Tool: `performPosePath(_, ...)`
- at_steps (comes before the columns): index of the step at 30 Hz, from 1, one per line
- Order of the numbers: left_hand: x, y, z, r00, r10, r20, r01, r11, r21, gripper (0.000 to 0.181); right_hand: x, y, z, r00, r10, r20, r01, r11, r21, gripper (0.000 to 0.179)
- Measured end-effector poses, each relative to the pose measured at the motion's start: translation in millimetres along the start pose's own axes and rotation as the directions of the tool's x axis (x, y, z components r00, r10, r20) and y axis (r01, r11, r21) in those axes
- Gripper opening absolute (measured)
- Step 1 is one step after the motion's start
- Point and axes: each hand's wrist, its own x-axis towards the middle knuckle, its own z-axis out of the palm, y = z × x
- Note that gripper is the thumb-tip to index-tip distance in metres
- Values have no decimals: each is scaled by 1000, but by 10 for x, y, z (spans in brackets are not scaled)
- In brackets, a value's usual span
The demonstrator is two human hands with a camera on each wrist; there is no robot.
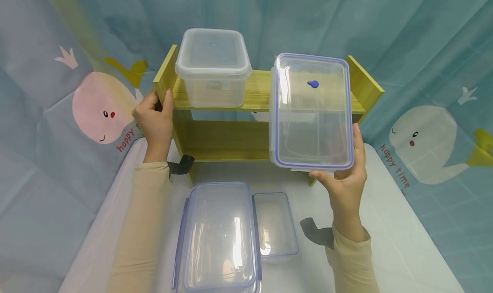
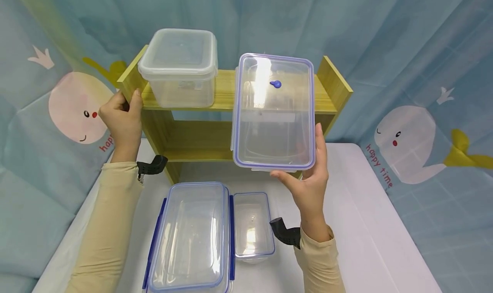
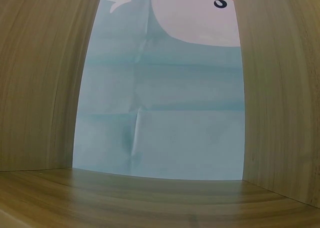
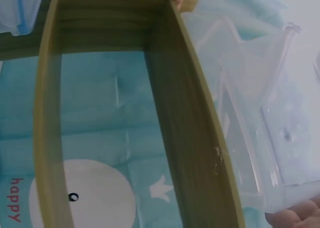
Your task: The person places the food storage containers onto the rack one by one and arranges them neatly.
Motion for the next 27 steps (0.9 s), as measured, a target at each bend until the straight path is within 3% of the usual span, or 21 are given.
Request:
performPosePath(8, -28, 13, -5, 1000, -1, -1, 1, 1000, 23, 29, 122, -10, 148, 995, 1, -104, 4, 999, 48, 110)
performPosePath(14, -9, 9, 8, 1000, 12, 0, -12, 1000, 13, 29, 252, -9, 250, 990, 16, -138, -4, 996, 87, 112)
performPosePath(20, -13, 10, 13, 1000, -11, -1, 11, 1000, 13, 29, 430, -3, 320, 992, 81, -99, -70, 992, 108, 113)
performPosePath(27, -23, 0, 28, 1000, -22, -15, 23, 998, 61, 28, 559, 37, 365, 990, 126, -62, -124, 991, 39, 112)
